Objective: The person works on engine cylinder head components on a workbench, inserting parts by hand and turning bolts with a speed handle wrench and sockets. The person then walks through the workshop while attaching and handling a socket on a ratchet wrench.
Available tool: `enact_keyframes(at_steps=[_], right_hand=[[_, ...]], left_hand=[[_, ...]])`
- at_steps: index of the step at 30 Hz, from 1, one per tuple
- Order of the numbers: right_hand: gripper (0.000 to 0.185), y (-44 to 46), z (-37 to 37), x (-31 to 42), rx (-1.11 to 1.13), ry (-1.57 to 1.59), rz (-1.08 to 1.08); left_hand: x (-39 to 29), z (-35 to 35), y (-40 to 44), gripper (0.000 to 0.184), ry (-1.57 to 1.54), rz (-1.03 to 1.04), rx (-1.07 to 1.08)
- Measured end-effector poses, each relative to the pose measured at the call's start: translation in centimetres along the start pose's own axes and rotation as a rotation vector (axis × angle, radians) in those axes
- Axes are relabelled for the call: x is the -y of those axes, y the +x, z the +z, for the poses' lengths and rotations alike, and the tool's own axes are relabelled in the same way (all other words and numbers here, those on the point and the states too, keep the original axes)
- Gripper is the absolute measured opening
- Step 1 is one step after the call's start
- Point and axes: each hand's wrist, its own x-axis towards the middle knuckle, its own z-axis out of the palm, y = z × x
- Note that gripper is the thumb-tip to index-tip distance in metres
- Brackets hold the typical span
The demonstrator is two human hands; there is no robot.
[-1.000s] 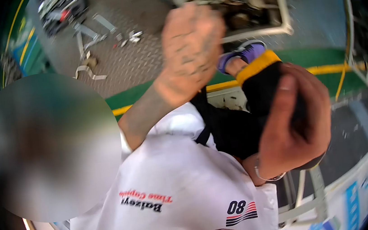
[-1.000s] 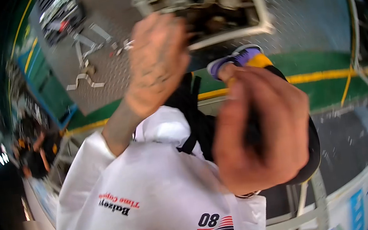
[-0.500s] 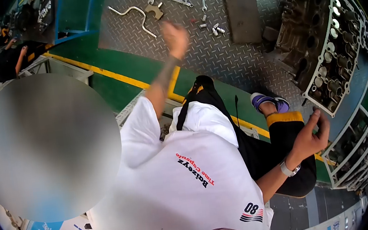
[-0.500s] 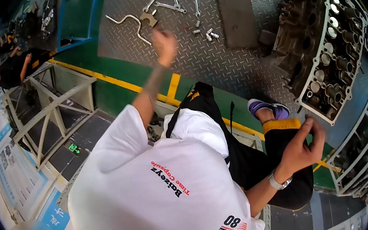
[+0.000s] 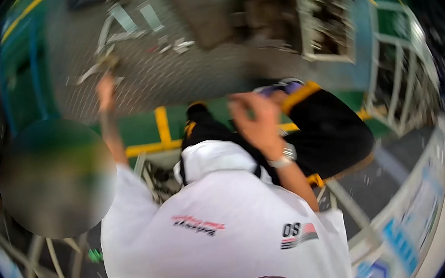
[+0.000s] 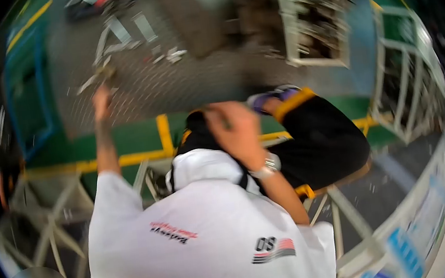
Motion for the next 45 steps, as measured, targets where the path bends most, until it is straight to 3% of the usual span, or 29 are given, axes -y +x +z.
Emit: enact_keyframes(at_steps=[1,2,3,5,7,9,11,12,13,14,15,16,17,19,21,22,23,24,25,27,28,31,33,34,38,45], right_hand=[[0.020,0.1,1.0,0.3,0.023,0.088,-0.021],[0.032,0.2,2.1,0.2,0.076,0.101,-0.111],[0.051,0.4,2.4,1.2,0.190,0.077,-0.138],[0.066,1.1,3.0,3.6,0.204,0.205,-0.271],[0.062,0.7,2.2,5.1,0.125,0.223,-0.359],[0.048,-0.4,-0.6,5.8,0.011,0.314,-0.265],[0.035,-2.7,-4.1,4.5,-0.235,0.112,-0.432],[0.032,-4.2,-5.6,4.3,-0.393,0.102,-0.484],[0.023,-4.9,-8.5,4.6,-0.350,0.196,-0.532],[0.022,-5.7,-10.3,5.2,-0.435,0.343,-0.561],[0.036,-6.2,-10.9,4.7,-0.722,0.474,-0.758],[0.044,-5.2,-13.7,6.8,-0.830,0.649,-0.900],[0.043,-5.7,-15.9,9.6,-1.149,0.637,-0.607],[0.038,-7.5,-21.7,9.7,-0.810,0.854,-0.703],[0.033,-8.9,-23.8,10.8,-0.831,0.670,-0.733],[0.028,-7.7,-24.0,11.8,-0.708,0.858,-0.808],[0.027,-7.4,-25.2,12.5,-0.912,0.706,-0.809],[0.028,-7.6,-27.0,12.6,-0.913,0.657,-0.782],[0.029,-6.4,-28.1,12.8,-0.917,0.605,-0.765],[0.031,-5.6,-30.5,11.6,-0.930,0.577,-0.740],[0.034,-5.4,-31.1,11.3,-0.950,0.537,-0.690],[0.038,-2.1,-29.0,10.8,-0.932,0.519,-0.638],[0.041,-1.0,-28.7,9.9,-0.956,0.499,-0.608],[0.041,-0.9,-28.8,9.5,-0.891,0.552,-0.574],[0.041,1.0,-28.8,7.7,-0.762,0.584,-0.519],[0.042,4.0,-27.9,6.9,-0.516,0.798,-0.518]], left_hand=[[-5.3,0.8,-4.7,0.024,-0.517,-0.129,-0.097],[-9.9,1.3,-8.5,0.030,-0.592,-0.171,-0.128],[-13.7,3.2,-13.5,0.031,-0.753,-0.074,-0.135],[-17.9,5.6,-20.6,0.033,-1.004,0.030,0.215],[-27.0,11.8,-28.9,0.032,-0.795,-0.075,-0.054],[-26.8,14.7,-32.8,0.029,0.066,0.706,-0.007],[-27.9,19.0,-37.0,0.023,-0.760,0.253,0.447],[-29.8,20.3,-38.7,0.020,-1.151,0.130,0.718],[-31.9,21.3,-40.3,0.020,-1.157,0.125,0.707],[-33.9,22.0,-41.6,0.014,-0.811,0.665,0.601],[-35.7,22.4,-42.4,0.012,-0.407,1.153,0.460],[-37.7,22.5,-42.4,0.015,-0.405,1.256,0.559],[-39.0,23.0,-42.1,0.019,-0.402,1.356,0.663],[-39.0,25.5,-41.8,0.023,-0.276,1.556,0.233],[-42.5,28.3,-41.6,0.016,-0.335,1.768,-0.249],[-43.4,27.1,-41.6,0.019,-0.439,1.722,-0.050],[-43.8,25.9,-42.0,0.022,-0.541,1.661,0.140],[-42.6,25.8,-43.2,0.024,-0.664,1.569,0.129],[-42.3,23.4,-42.6,0.024,-0.442,1.722,0.147],[-44.3,25.0,-43.3,0.025,-0.589,1.398,0.071],[-46.1,27.9,-41.8,0.028,-0.518,1.407,-0.155],[-48.2,32.3,-41.2,0.022,-0.694,1.313,-0.109],[-47.0,31.4,-39.9,0.023,-0.752,1.262,0.192],[-47.4,32.0,-39.4,0.026,-0.800,1.254,0.091],[-45.9,33.4,-38.3,0.034,-0.786,1.211,0.067],[-45.2,33.8,-37.1,0.032,-0.788,1.160,0.014]])
